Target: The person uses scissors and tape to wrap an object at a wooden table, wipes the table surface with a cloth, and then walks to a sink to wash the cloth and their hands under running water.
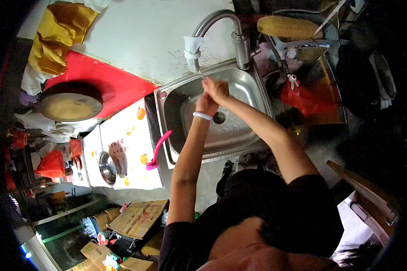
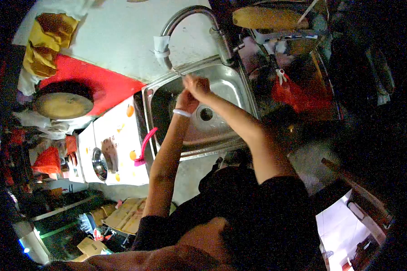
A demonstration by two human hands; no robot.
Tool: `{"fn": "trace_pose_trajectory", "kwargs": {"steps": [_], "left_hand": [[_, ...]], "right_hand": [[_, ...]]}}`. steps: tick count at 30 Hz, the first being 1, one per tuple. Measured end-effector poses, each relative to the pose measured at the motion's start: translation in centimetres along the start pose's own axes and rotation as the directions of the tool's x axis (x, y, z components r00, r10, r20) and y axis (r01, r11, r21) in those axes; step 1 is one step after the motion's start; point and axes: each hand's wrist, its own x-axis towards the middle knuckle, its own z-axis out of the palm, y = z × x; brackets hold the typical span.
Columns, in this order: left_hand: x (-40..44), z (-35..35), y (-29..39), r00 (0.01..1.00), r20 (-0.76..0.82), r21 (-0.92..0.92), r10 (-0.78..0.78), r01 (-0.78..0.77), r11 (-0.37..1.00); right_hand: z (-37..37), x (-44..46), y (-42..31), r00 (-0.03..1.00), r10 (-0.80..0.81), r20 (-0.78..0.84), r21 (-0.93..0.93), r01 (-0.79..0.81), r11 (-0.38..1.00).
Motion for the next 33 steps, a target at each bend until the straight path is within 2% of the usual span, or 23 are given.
{"fn": "trace_pose_trajectory", "kwargs": {"steps": [2,4,5,6,8,9,10,11,13,14,15,18,20,21,22,23,24,26,27,28,29,31,33], "left_hand": [[-0.1,-1.0,-0.1,1.000,-0.011,0.035,0.008,-0.007,0.999],[0.3,-2.1,0.8,0.996,0.087,-0.172,-0.009,0.024,0.985],[0.3,-1.8,1.1,0.998,0.060,-0.109,-0.005,0.011,0.994],[0.4,-1.9,1.0,1.000,0.031,-0.051,0.000,0.001,0.999],[0.4,-3.6,0.2,0.997,-0.019,-0.001,-0.074,0.074,0.997],[-1.8,0.7,0.7,0.998,-0.039,0.063,-0.050,0.053,0.997],[-1.8,0.5,1.5,0.998,-0.042,0.072,-0.048,0.050,0.996],[-1.4,0.0,2.2,0.989,0.027,0.746,0.146,-0.117,0.656],[0.6,-0.5,1.8,0.968,-0.184,0.539,0.170,-0.045,0.841],[0.8,0.3,1.8,0.968,-0.181,0.532,0.174,-0.053,0.845],[0.9,1.4,2.2,0.960,-0.171,0.611,0.221,-0.072,0.788],[0.7,4.0,2.8,0.939,-0.133,0.717,0.317,-0.130,0.685],[0.4,6.7,3.2,0.957,-0.144,0.805,0.253,-0.035,0.592],[3.1,3.1,2.8,0.920,0.214,0.926,0.329,-0.298,0.230],[5.7,-0.6,2.4,0.758,0.544,0.837,0.359,-0.522,-0.165],[5.4,0.7,2.9,0.895,0.387,0.912,0.220,-0.337,-0.232],[4.5,2.0,3.5,0.946,0.224,0.970,0.236,-0.192,-0.151],[2.5,4.7,4.9,0.962,-0.123,0.992,0.245,0.123,0.016],[2.3,3.2,5.5,0.946,-0.138,0.980,0.292,0.087,0.181],[1.9,1.7,6.2,0.929,-0.162,0.940,0.334,0.042,0.340],[1.2,0.8,6.6,0.927,-0.165,0.941,0.338,0.045,0.336],[-0.5,-1.0,6.9,0.945,-0.208,0.720,0.253,-0.027,0.693],[-1.8,-2.3,6.4,0.925,-0.290,0.657,0.245,0.006,0.754]], "right_hand": [[1.0,1.9,1.6,0.998,0.059,0.014,0.043,-0.059,0.997],[2.3,0.9,-1.0,0.978,0.184,0.098,0.085,-0.192,0.978],[6.0,-1.2,0.1,0.971,-0.175,-0.161,0.042,0.183,0.982],[5.6,-0.5,1.1,0.972,-0.177,-0.156,0.037,0.184,0.982],[3.8,1.6,4.0,0.975,0.220,-0.023,-0.013,-0.220,0.975],[1.5,2.5,5.0,0.935,0.329,0.135,-0.189,-0.301,0.935],[1.0,2.0,6.0,0.950,0.294,0.110,-0.060,-0.288,0.956],[0.5,1.4,7.0,0.962,0.258,0.086,0.068,-0.264,0.962],[-0.5,-0.1,8.9,0.981,0.164,0.104,0.024,-0.168,0.986],[-1.1,-1.0,9.4,0.942,0.296,0.160,0.094,-0.313,0.945],[-1.6,-1.6,9.7,0.881,0.417,0.224,0.159,-0.455,0.876],[-2.4,-2.9,9.7,0.937,0.345,0.056,0.342,-0.343,0.875],[-3.0,-3.1,9.3,0.922,0.353,0.158,0.475,-0.385,0.791],[-2.8,-3.2,8.6,0.966,0.180,0.185,0.579,-0.255,0.775],[-2.7,-3.3,7.6,0.982,-0.003,0.189,0.676,-0.128,0.725],[-4.2,-3.4,4.8,0.969,-0.045,0.244,0.509,-0.088,0.857],[-2.6,-3.5,5.5,0.980,-0.112,0.167,0.548,0.002,0.836],[-1.1,-2.1,6.9,0.934,0.040,0.355,0.663,-0.282,0.693],[-2.0,-1.2,6.1,0.898,0.082,0.432,0.631,-0.366,0.684],[-3.2,-0.4,5.6,0.881,0.098,0.463,0.462,-0.334,0.821],[-2.4,0.2,7.3,0.834,0.079,0.546,0.493,-0.397,0.774],[-3.3,0.6,8.2,0.804,0.043,0.593,0.540,-0.437,0.720],[-4.0,1.0,8.5,0.798,0.009,0.603,0.554,-0.426,0.715]]}}
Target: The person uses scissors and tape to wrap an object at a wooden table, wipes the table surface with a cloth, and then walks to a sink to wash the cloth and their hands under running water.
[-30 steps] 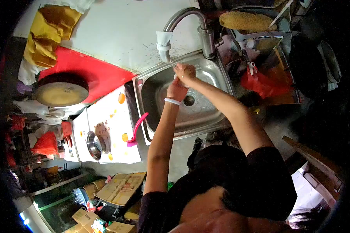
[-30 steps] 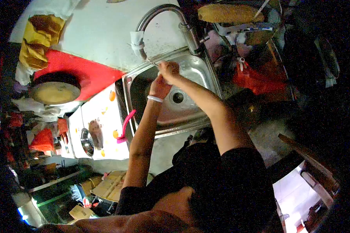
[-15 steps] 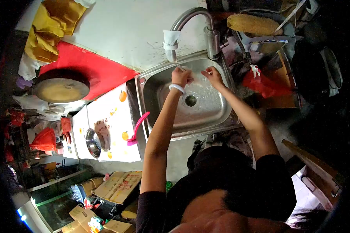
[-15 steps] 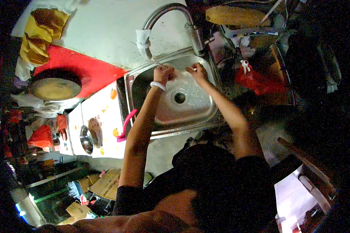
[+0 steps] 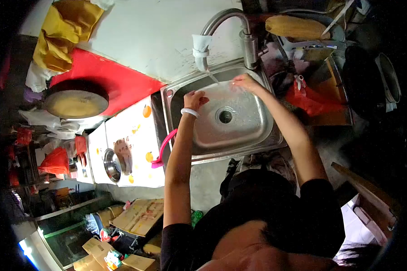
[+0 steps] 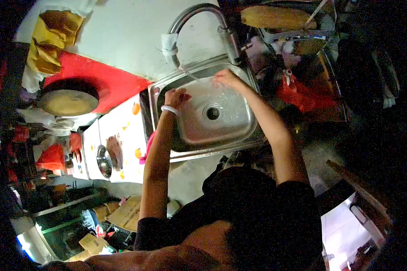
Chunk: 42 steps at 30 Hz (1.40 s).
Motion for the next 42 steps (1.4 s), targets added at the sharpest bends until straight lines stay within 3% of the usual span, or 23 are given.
{"fn": "trace_pose_trajectory", "kwargs": {"steps": [2,6,9,10,11,13,15,17,18,19,23,25,26,27,30,31,33,35,37,38,39,40,42], "left_hand": [[-0.8,-1.0,-1.4,0.993,-0.033,-0.150,-0.115,0.109,0.983],[-0.7,-2.4,-4.9,0.978,-0.034,-0.309,-0.207,0.187,0.933],[-1.6,-1.7,-6.5,0.917,0.051,-0.438,-0.395,0.376,0.816],[-1.3,-0.1,-6.7,0.879,0.275,-0.591,-0.389,0.474,0.653],[-1.3,1.0,-6.7,0.877,0.278,-0.590,-0.391,0.478,0.651],[-1.1,2.7,-6.6,0.847,0.530,-0.692,0.054,0.394,0.604],[-0.7,4.4,-6.2,0.823,0.562,-0.711,0.075,0.435,0.552],[-0.7,5.6,-6.2,0.929,0.370,-0.763,-0.005,0.307,0.569],[-1.1,5.5,-6.0,0.886,0.464,-0.790,0.009,0.409,0.457],[-1.5,5.8,-5.7,0.920,0.391,-0.797,-0.031,0.355,0.489],[-0.7,4.2,-4.2,0.842,0.534,-0.686,0.072,0.382,0.620],[0.2,4.7,-6.0,0.930,0.368,-0.724,-0.013,0.296,0.624],[-1.6,5.0,-4.7,0.919,0.388,-0.629,-0.075,0.323,0.707],[-1.2,3.5,-6.2,0.911,0.408,-0.675,-0.058,0.343,0.653],[-1.9,0.1,-7.0,0.939,0.069,-0.256,-0.336,0.342,0.904],[-2.2,-0.6,-6.6,0.926,-0.079,-0.058,-0.369,0.365,0.929],[-0.2,-3.2,-9.3,0.896,-0.051,-0.180,-0.441,0.426,0.886],[-1.1,-1.7,-6.8,0.960,0.063,-0.001,-0.272,0.272,0.962],[-2.2,1.3,-4.4,0.978,0.127,-0.033,-0.168,0.173,0.984],[-2.2,2.9,-4.0,0.982,0.173,-0.054,0.073,-0.064,0.996],[-1.8,4.1,-4.1,0.927,0.216,-0.086,0.307,-0.295,0.952],[-0.8,4.8,-4.6,0.927,0.219,-0.086,0.306,-0.294,0.952],[1.3,5.4,-5.9,0.824,0.164,0.335,0.542,-0.563,0.755]], "right_hand": [[-0.1,0.1,-0.6,0.984,0.141,-0.109,0.019,-0.140,0.990],[2.4,1.0,-3.7,0.988,0.110,-0.106,0.078,-0.102,0.992],[4.7,3.8,-3.0,0.984,0.132,-0.115,0.034,-0.129,0.991],[7.1,3.4,-2.7,0.998,-0.024,-0.055,-0.201,0.012,0.980],[9.6,2.5,-3.3,0.984,-0.180,0.007,-0.412,0.166,0.896],[13.0,0.6,-2.5,0.926,-0.376,-0.039,-0.606,0.277,0.746],[12.0,1.0,-1.8,0.928,-0.346,-0.141,-0.713,0.148,0.686],[8.3,2.8,-2.3,0.945,-0.086,-0.317,-0.741,-0.190,0.644],[8.4,2.0,-3.5,0.844,-0.095,-0.528,-0.559,-0.261,0.787],[7.1,3.2,-1.8,0.891,-0.179,-0.418,-0.666,-0.167,0.727],[11.8,1.8,-0.6,0.905,-0.298,-0.303,-0.648,0.033,0.761],[8.3,3.0,-0.2,0.798,-0.400,-0.451,-0.733,-0.076,0.676],[5.9,3.2,-1.0,0.914,-0.173,-0.367,-0.703,-0.151,0.695],[4.7,3.9,-0.7,0.907,-0.049,-0.417,-0.690,-0.281,0.667],[2.2,3.5,-2.1,0.997,-0.078,-0.006,-0.702,0.051,0.711],[2.2,3.3,-3.2,0.997,-0.075,0.001,-0.706,0.054,0.706],[3.1,2.9,-4.5,0.999,0.001,0.049,-0.710,0.034,0.703],[3.9,3.3,-4.2,0.998,-0.051,-0.035,-0.647,0.017,0.763],[4.5,4.2,-3.7,0.969,0.239,-0.061,-0.479,-0.238,0.845],[4.8,4.9,-2.5,0.970,0.238,-0.060,-0.478,-0.237,0.846],[5.1,5.5,-1.7,0.964,0.227,-0.140,-0.302,-0.260,0.917],[4.9,5.6,-0.7,0.956,0.230,-0.181,-0.209,-0.266,0.941],[4.7,4.1,-1.5,0.941,0.267,-0.208,0.092,-0.253,0.963]]}}
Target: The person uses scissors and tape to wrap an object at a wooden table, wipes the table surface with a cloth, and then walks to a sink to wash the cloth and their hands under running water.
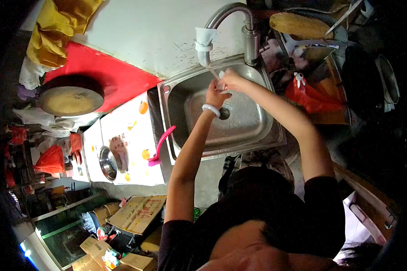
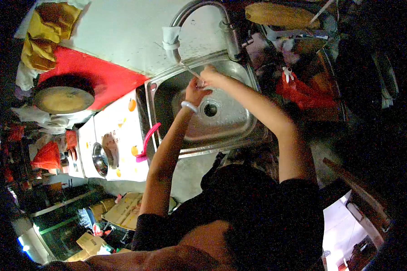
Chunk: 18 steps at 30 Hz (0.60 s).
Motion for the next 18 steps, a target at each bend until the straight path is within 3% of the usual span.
{"fn": "trace_pose_trajectory", "kwargs": {"steps": [1,2,3,4,5,6,7,8,9,10,11,12,13,14,15,16,17,18], "left_hand": [[0.7,0.0,-0.2,1.000,0.001,0.000,0.000,0.000,1.000],[1.5,-0.3,0.7,0.998,-0.007,0.277,-0.055,0.055,0.959],[2.5,-0.5,1.0,0.994,-0.028,0.531,-0.103,0.102,0.841],[3.1,-0.4,1.0,0.980,-0.023,0.451,-0.197,0.187,0.873],[3.3,-0.3,2.0,0.980,-0.014,0.451,-0.197,0.182,0.874],[3.7,-0.3,3.9,0.993,0.066,0.487,-0.098,0.054,0.872],[4.0,-0.4,5.3,0.989,0.150,0.514,0.000,-0.078,0.854],[4.8,-0.4,5.8,0.963,0.250,0.500,-0.104,-0.037,0.865],[5.1,-0.4,6.8,0.961,0.256,0.504,-0.101,-0.043,0.863],[5.4,-0.3,7.7,0.939,0.294,0.528,-0.179,-0.004,0.849],[5.7,-0.1,8.4,0.909,0.330,0.552,-0.254,0.032,0.833],[5.6,-0.1,8.5,0.899,0.327,0.389,-0.290,0.152,0.908],[5.7,-0.4,8.6,0.903,0.335,0.396,-0.271,0.126,0.910],[6.4,-1.2,6.0,0.938,0.345,0.453,0.003,-0.170,0.875],[7.1,-2.3,3.4,0.886,0.374,0.501,0.274,-0.441,0.745],[7.0,-3.3,4.5,0.944,0.326,0.359,0.050,-0.172,0.918],[6.8,-4.3,5.7,0.949,0.259,0.190,-0.177,0.130,0.973],[6.5,-5.8,5.7,0.946,0.244,0.099,-0.213,0.194,0.976]], "right_hand": [[-0.3,-1.3,-0.8,0.999,0.032,0.019,0.202,-0.035,0.979],[-1.6,-1.0,-0.3,0.999,0.031,0.018,0.201,-0.034,0.979],[-3.7,-0.9,-0.1,0.972,-0.199,0.124,-0.174,0.219,0.960],[-4.9,-0.9,0.4,0.938,-0.277,0.210,-0.345,0.336,0.876],[-5.9,-1.7,0.2,0.890,-0.352,0.292,-0.485,0.454,0.747],[-6.6,-4.8,-2.5,0.979,-0.203,0.016,-0.173,0.203,0.964],[-7.0,-6.6,-4.1,0.983,0.053,-0.178,0.231,-0.010,0.973],[-7.7,-6.1,-3.7,0.997,0.028,-0.069,-0.032,-0.030,0.999],[-7.5,-5.8,-3.0,0.997,0.025,-0.074,-0.024,-0.027,0.999],[-6.9,-5.3,-2.0,0.970,-0.191,0.149,0.024,0.189,0.982],[-6.4,-4.7,-1.0,0.850,-0.398,0.346,0.115,0.382,0.917],[-5.5,-4.1,-0.7,0.815,-0.431,0.386,0.090,0.432,0.897],[-5.2,-3.8,-0.2,0.818,-0.433,0.378,0.093,0.432,0.897],[-4.8,-3.8,-0.1,0.905,-0.261,0.334,0.038,0.264,0.964],[-4.7,-4.1,-0.1,0.933,-0.188,0.305,-0.025,0.206,0.978],[-4.6,-4.4,0.0,0.955,-0.114,0.274,-0.085,0.142,0.986],[-4.5,-4.5,0.5,0.953,-0.120,0.277,-0.078,0.146,0.986],[-4.6,-4.1,1.6,0.945,-0.165,0.284,-0.039,0.184,0.982]]}}
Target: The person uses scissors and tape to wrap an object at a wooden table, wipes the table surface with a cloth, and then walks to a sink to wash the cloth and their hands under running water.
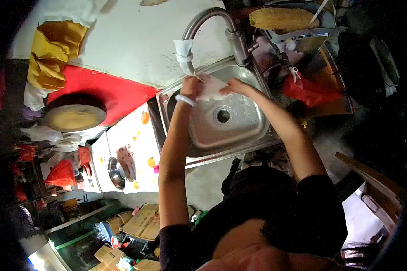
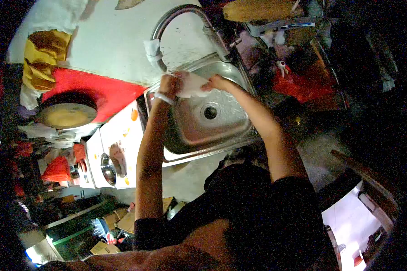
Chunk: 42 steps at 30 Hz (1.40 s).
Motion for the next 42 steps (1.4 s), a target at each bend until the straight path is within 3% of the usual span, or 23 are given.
{"fn": "trace_pose_trajectory", "kwargs": {"steps": [1,2,3,4,5,7,9,11,13,15,17,18,19,20,23,25,28,31,33,34,35,37,42], "left_hand": [[-0.5,-0.5,-0.2,1.000,-0.006,-0.052,-0.024,0.024,0.998],[-1.0,-1.1,-0.6,0.999,-0.011,-0.103,-0.048,0.046,0.994],[-1.1,-0.9,-1.3,0.968,-0.094,-0.403,-0.234,0.178,0.898],[-1.3,-0.7,-2.2,0.897,-0.112,-0.673,-0.428,0.248,0.696],[-1.5,-0.6,-4.3,0.895,-0.115,-0.674,-0.431,0.249,0.695],[-1.9,-0.2,-8.8,0.872,0.005,-0.689,-0.490,0.358,0.630],[-3.5,1.7,-7.3,0.866,0.022,-0.727,-0.499,0.357,0.587],[-4.2,2.7,-6.3,0.913,0.315,-0.929,-0.259,0.352,0.112],[-6.0,3.8,-1.7,0.945,0.142,-0.911,-0.295,0.241,0.334],[-5.8,2.3,-4.4,0.935,0.230,-0.925,-0.269,0.296,0.237],[-5.8,0.8,-5.0,0.902,0.296,-0.855,-0.314,0.397,0.334],[-6.1,1.1,-3.0,0.902,0.100,-0.826,-0.421,0.311,0.470],[-6.0,1.3,-2.2,0.903,0.095,-0.831,-0.419,0.303,0.466],[-6.1,1.3,-1.7,0.954,-0.059,-0.608,-0.293,0.198,0.769],[-5.0,2.9,1.1,0.910,-0.208,-0.496,-0.359,0.218,0.840],[-3.4,3.7,0.1,0.944,-0.328,-0.097,-0.041,0.009,0.995],[-2.0,4.7,0.6,0.976,-0.203,-0.120,-0.074,0.050,0.992],[-0.2,4.3,-1.5,0.992,-0.067,0.021,-0.109,0.110,0.994],[0.0,3.6,-1.7,0.933,-0.008,0.522,0.359,-0.302,0.798],[-1.7,3.6,3.0,0.992,-0.127,0.471,-0.002,0.062,0.880],[-1.9,2.5,2.0,0.991,-0.132,0.452,0.009,0.052,0.890],[-2.7,0.3,-0.3,0.989,-0.115,0.290,0.089,-0.053,0.956],[-5.2,-1.1,-1.0,0.989,-0.139,0.345,0.055,-0.004,0.939]], "right_hand": [[0.1,0.0,1.2,0.999,-0.043,0.006,0.028,0.043,0.999],[0.3,0.4,3.0,0.986,0.138,-0.090,0.045,-0.134,0.990],[1.0,1.2,3.6,0.987,0.135,-0.085,0.044,-0.132,0.990],[2.1,2.1,4.2,0.989,0.085,-0.117,0.324,-0.043,0.945],[3.2,2.6,4.1,0.985,0.049,-0.163,0.574,0.054,0.817],[6.2,3.0,-0.8,0.977,-0.103,-0.189,0.169,0.135,0.976],[9.8,2.8,-3.8,0.935,-0.322,-0.149,-0.372,0.248,0.894],[10.9,5.3,-1.5,0.819,-0.464,-0.337,-0.642,0.161,0.749],[6.2,6.3,0.8,0.825,-0.304,-0.477,-0.513,0.019,0.858],[2.9,6.5,2.3,0.875,-0.099,-0.475,-0.680,-0.292,0.673],[1.2,4.3,3.2,0.876,-0.191,-0.442,-0.611,-0.139,0.779],[0.5,3.7,4.2,0.881,-0.187,-0.436,-0.616,-0.140,0.775],[-0.4,3.5,4.7,0.932,0.019,-0.362,-0.315,-0.141,0.939],[-0.7,3.4,5.3,0.959,0.189,-0.212,0.026,-0.188,0.982],[0.0,2.1,6.8,0.935,0.149,-0.321,0.092,-0.126,0.988],[0.6,3.2,8.8,0.867,0.270,-0.419,-0.009,-0.301,0.953],[1.5,1.3,6.4,0.926,0.018,-0.376,0.012,-0.015,1.000],[2.4,0.7,1.9,0.858,-0.096,-0.504,0.455,0.359,0.815],[1.3,1.5,0.8,0.884,-0.398,-0.245,-0.320,0.314,0.894],[1.0,1.4,-0.3,0.918,-0.273,-0.287,-0.289,0.189,0.939],[0.3,2.4,0.1,0.976,-0.167,-0.143,0.065,0.177,0.982],[-1.2,2.0,-0.7,0.979,-0.203,-0.025,0.095,0.205,0.974],[-1.1,-0.1,-5.3,0.978,-0.209,0.004,-0.424,0.191,0.885]]}}
